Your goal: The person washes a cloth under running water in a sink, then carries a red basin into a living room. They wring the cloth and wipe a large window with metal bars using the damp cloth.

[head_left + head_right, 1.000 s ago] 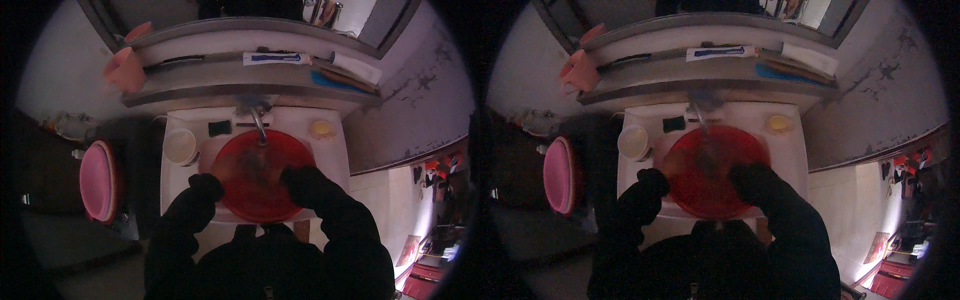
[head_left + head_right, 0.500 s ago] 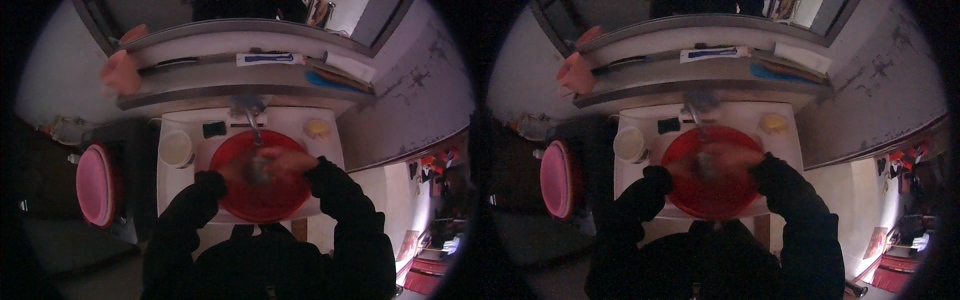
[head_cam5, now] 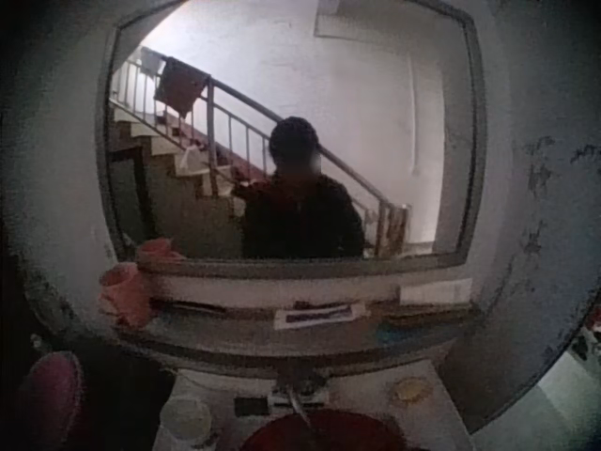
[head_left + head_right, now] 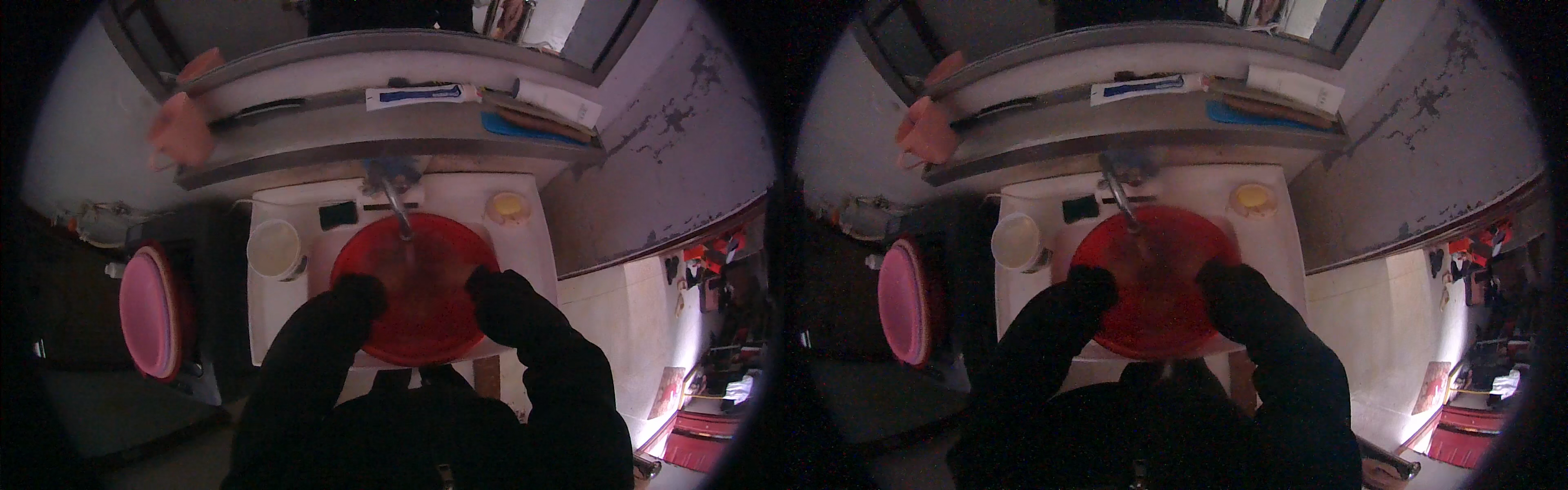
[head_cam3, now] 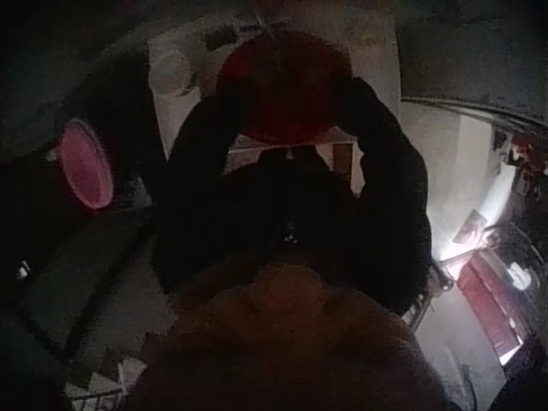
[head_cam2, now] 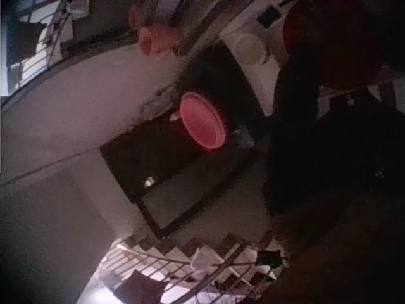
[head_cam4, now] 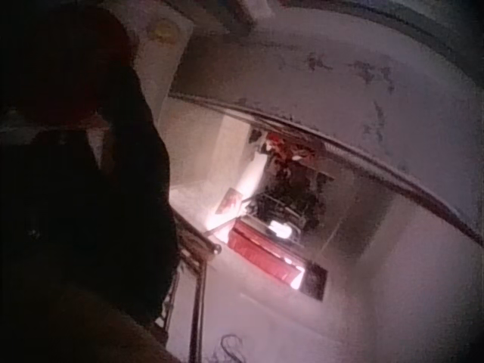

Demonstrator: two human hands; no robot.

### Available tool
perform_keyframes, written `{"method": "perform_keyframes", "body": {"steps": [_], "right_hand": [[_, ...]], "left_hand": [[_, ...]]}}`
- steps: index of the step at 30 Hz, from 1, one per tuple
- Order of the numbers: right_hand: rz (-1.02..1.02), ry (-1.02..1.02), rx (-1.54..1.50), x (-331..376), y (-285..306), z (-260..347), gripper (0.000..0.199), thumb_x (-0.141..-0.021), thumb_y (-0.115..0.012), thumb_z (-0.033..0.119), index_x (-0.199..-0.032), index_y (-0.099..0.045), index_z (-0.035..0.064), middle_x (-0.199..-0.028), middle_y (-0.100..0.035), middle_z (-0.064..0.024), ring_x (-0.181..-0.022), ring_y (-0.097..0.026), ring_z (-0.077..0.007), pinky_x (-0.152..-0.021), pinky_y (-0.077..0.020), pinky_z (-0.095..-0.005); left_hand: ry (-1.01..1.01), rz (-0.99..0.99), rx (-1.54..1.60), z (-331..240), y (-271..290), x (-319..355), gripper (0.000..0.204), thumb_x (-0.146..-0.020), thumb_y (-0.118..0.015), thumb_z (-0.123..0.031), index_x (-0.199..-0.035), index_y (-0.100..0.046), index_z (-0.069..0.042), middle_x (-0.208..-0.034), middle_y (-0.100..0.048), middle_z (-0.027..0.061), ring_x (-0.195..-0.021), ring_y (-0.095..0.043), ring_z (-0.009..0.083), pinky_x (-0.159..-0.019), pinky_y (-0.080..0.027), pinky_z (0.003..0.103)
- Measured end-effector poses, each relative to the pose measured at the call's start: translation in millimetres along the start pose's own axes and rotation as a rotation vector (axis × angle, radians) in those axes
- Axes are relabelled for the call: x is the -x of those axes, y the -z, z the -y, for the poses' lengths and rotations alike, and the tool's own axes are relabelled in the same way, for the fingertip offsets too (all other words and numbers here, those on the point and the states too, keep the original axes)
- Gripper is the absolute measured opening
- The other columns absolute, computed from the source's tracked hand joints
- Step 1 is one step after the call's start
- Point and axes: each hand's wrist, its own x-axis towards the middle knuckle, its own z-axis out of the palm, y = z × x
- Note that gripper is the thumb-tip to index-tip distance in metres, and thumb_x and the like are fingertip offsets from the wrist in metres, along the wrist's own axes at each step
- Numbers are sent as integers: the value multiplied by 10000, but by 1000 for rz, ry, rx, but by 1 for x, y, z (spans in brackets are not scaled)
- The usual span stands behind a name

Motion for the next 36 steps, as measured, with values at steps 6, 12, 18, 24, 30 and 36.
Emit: {"method": "perform_keyframes", "body": {"steps": [6,12,18,24,30,36], "right_hand": [[205,-15,-249,3,12,-4,413,-977,-599,284,-1332,-533,85,-1281,-604,-81,-1144,-596,-193,-967,-503,-368],[275,-25,-772,22,20,37,414,-998,-570,294,-1352,-526,83,-1307,-595,-81,-1164,-587,-195,-977,-499,-366],[242,136,-1457,46,31,87,404,-1015,-547,251,-1373,-521,64,-1361,-566,-89,-1217,-555,-198,-1001,-492,-352],[10,108,-1259,52,-9,79,465,-944,-645,133,-1384,-498,112,-1410,-502,-98,-1266,-522,-226,-1032,-480,-381],[-47,309,-507,75,5,68,447,-937,-636,122,-1356,-489,78,-1363,-535,-87,-1274,-522,-223,-1098,-444,-396],[45,92,-1377,79,9,63,415,-936,-636,93,-1335,-522,70,-1371,-533,-99,-1251,-531,-221,-1068,-458,-384]], "left_hand": [[-396,324,121,23,-4,2,330,-986,-544,-199,-1292,-567,-76,-1292,-586,173,-1168,-592,276,-1014,-474,427],[-225,426,749,-3,33,38,350,-983,-556,-159,-1319,-528,-64,-1338,-562,134,-1202,-564,271,-1052,-453,412],[-456,-217,462,-26,44,84,369,-971,-564,-127,-1328,-507,-49,-1370,-552,122,-1265,-537,313,-1108,-413,408],[-292,175,513,-49,96,103,524,-911,-656,-249,-1371,-502,-51,-1382,-507,176,-1251,-522,338,-1060,-426,488],[-103,-668,-193,-21,129,17,390,-846,-671,-217,-1183,-614,-31,-1139,-611,181,-1065,-570,394,-893,-469,519],[-11,-491,-194,-8,99,-11,345,-822,-686,-161,-1136,-642,-26,-1148,-612,187,-1120,-546,396,-902,-477,498]]}}
